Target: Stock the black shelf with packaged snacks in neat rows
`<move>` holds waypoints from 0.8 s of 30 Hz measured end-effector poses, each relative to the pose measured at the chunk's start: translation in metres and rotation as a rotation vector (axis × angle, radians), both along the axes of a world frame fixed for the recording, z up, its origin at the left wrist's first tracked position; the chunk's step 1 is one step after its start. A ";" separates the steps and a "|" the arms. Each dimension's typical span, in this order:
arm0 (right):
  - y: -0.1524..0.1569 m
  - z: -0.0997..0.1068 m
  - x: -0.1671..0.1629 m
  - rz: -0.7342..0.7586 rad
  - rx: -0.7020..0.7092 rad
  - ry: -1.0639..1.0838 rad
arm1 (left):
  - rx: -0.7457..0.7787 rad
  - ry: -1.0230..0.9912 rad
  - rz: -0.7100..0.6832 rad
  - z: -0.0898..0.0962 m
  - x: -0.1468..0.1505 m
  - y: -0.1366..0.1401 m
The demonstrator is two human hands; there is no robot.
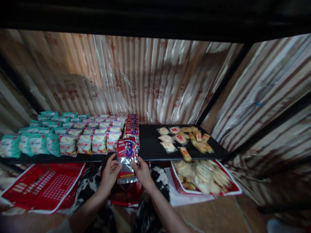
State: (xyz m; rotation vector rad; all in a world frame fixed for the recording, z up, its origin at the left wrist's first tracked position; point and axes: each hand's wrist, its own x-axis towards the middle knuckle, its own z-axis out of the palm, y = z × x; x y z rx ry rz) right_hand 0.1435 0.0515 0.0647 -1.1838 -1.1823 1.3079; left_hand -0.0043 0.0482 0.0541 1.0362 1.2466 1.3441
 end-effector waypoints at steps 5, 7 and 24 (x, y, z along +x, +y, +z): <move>0.036 0.022 0.020 -0.073 0.030 0.000 | 0.124 0.171 -0.067 0.018 0.019 0.034; 0.056 0.030 0.026 -0.091 0.033 -0.004 | 0.195 0.342 -0.061 0.030 0.026 0.052; 0.270 0.041 0.043 -0.323 0.066 -0.181 | 0.377 1.001 -0.128 0.066 0.074 0.214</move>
